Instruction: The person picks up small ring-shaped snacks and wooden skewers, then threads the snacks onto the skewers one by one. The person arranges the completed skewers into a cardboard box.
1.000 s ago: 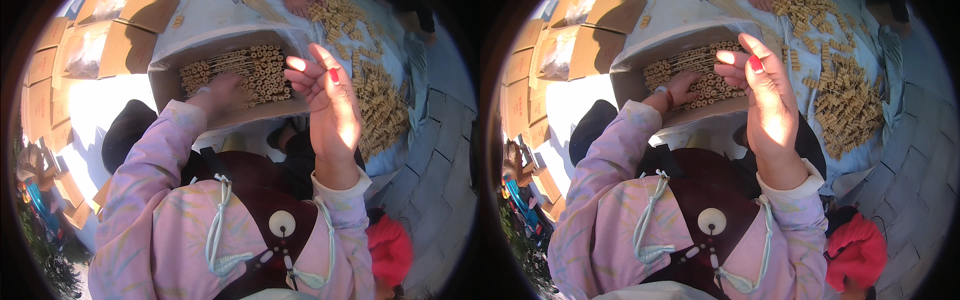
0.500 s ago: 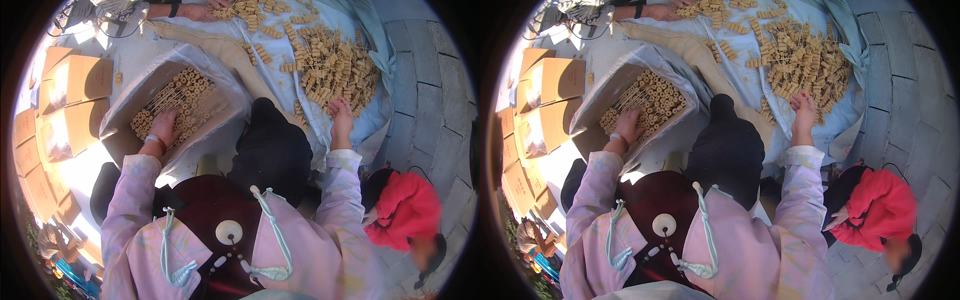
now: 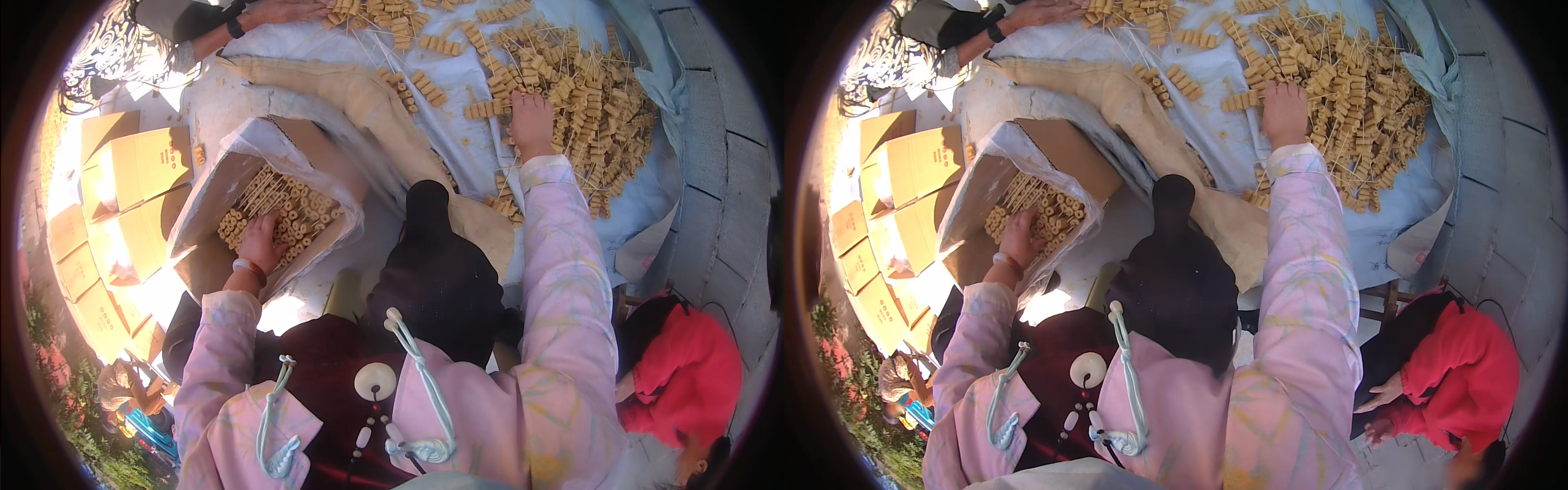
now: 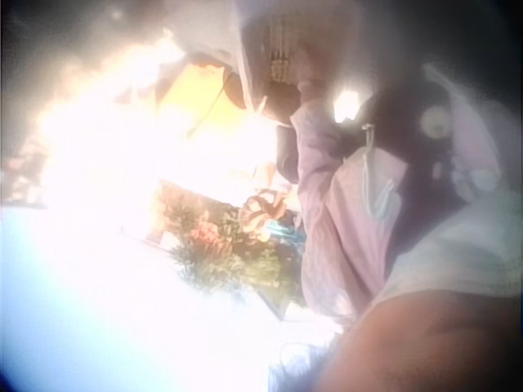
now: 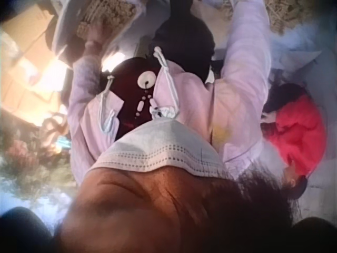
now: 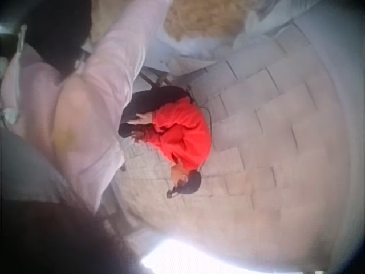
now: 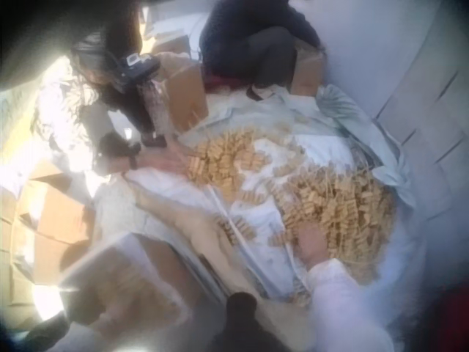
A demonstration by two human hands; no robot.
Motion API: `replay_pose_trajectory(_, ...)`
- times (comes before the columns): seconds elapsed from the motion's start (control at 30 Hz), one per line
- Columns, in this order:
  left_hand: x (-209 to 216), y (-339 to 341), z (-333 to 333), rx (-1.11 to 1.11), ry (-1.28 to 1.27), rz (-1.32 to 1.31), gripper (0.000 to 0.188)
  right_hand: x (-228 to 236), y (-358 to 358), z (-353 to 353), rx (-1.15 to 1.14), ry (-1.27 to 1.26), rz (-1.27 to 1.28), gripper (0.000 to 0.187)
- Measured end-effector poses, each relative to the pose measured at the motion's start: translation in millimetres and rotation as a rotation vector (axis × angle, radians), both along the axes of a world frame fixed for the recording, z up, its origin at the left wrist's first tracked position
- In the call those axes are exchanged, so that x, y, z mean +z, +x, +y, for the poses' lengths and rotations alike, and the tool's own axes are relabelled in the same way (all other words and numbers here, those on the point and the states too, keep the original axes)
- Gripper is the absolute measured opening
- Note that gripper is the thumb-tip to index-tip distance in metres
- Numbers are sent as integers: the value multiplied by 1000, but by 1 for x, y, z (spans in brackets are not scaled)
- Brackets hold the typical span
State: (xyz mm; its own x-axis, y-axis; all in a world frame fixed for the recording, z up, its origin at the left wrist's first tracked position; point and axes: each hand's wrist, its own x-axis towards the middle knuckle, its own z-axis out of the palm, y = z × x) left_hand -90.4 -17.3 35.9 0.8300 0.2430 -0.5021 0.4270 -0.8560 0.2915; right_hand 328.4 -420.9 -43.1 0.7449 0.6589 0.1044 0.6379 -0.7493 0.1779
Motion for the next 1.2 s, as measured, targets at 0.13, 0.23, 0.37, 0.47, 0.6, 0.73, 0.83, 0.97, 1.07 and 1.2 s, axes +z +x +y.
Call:
replay_pose_trajectory(0.13,-2,-1,1,3,-18,12,74,-16,1,-20,-31,-159,238,12)
replay_pose_trajectory(0.23,-4,-2,1,0,-31,-30,75,-24,-19,-44,-44,-13,242,12)
replay_pose_trajectory(0.37,-7,-4,3,20,-44,-11,76,-27,-68,-79,-380,412,328,12)
replay_pose_trajectory(0.47,-8,-5,3,10,-37,-66,80,-44,-121,-95,-859,972,658,8)
replay_pose_trajectory(0.6,-8,-7,2,24,-9,-68,83,-90,-159,-82,-897,882,505,17)
replay_pose_trajectory(0.73,-7,-7,2,-54,40,-99,84,-117,-147,-64,-1010,618,572,33)
replay_pose_trajectory(0.83,-7,-7,3,-51,35,-94,85,-115,-137,-55,-961,531,557,30)
replay_pose_trajectory(0.97,-7,-7,5,-10,1,-115,83,-89,-139,-49,-853,589,698,21)
replay_pose_trajectory(1.07,-10,-7,6,9,8,-125,82,-53,-159,-61,-816,657,818,17)
replay_pose_trajectory(1.2,-13,-9,5,-4,17,-108,78,-15,-190,-96,-637,798,748,13)
